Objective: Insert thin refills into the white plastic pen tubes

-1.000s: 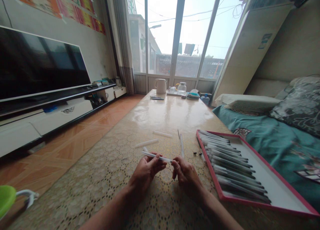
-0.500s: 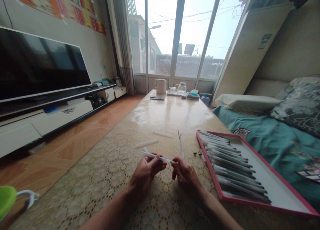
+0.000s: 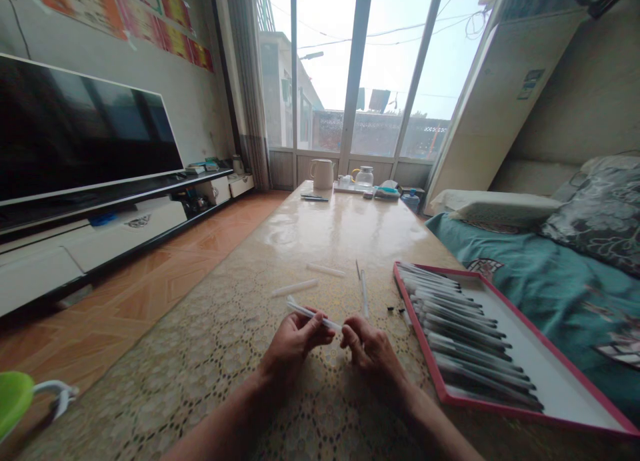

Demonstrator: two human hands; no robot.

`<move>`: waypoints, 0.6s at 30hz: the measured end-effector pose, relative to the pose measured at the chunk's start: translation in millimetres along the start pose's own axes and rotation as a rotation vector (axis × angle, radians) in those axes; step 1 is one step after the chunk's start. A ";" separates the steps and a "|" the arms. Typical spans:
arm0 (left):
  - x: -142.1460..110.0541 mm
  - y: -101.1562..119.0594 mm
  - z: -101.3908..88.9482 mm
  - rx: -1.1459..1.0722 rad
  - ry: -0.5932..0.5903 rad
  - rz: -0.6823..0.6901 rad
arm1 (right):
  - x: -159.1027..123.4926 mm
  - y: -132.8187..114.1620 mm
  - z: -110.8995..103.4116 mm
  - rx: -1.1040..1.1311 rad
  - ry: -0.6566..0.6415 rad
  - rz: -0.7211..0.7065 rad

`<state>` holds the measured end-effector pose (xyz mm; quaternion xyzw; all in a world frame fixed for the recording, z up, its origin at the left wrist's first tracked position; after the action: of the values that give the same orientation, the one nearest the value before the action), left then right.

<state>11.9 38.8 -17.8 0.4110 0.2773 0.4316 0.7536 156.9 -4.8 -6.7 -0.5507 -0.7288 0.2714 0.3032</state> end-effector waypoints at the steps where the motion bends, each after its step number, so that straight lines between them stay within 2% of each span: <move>1: 0.2 0.0 1.0 0.060 -0.026 0.014 | -0.1 -1.0 -0.2 -0.001 0.004 -0.009; 4: 0.1 0.5 3.3 0.252 -0.073 0.034 | -0.2 -1.6 0.6 -0.035 0.006 -0.047; 6: 0.1 4.3 1.6 0.362 -0.053 0.067 | -0.1 0.2 0.4 -0.073 0.031 -0.060; 8: 0.2 12.7 -4.3 0.484 0.026 0.151 | -0.1 2.6 -1.3 -0.092 0.080 -0.044; 11: 0.0 30.0 -21.1 0.753 0.284 0.311 | -0.3 5.0 -4.8 -0.083 0.126 0.001; 12: 0.6 34.7 -25.8 0.866 0.326 0.360 | -0.3 5.3 -5.6 -0.077 0.127 0.010; 15: 4.5 40.1 -35.8 1.179 0.318 0.438 | -0.1 6.0 -6.6 -0.076 0.129 0.023; 18: 8.0 37.0 -41.0 1.361 0.275 0.393 | 0.2 7.1 -5.9 -0.091 0.135 0.019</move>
<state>-31.6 72.0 -7.4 0.7737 0.4979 0.3385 0.1970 165.7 -2.5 -7.8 -0.5877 -0.7131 0.2033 0.3236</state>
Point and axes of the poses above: each hand's wrist, its own x-axis towards the middle knuckle, its own z-axis out of the palm, y = z × x, the point moved 3 cm from there along x, towards the middle knuckle, and after that the axes turned 9 degrees about -y, right-handed, at the moved point
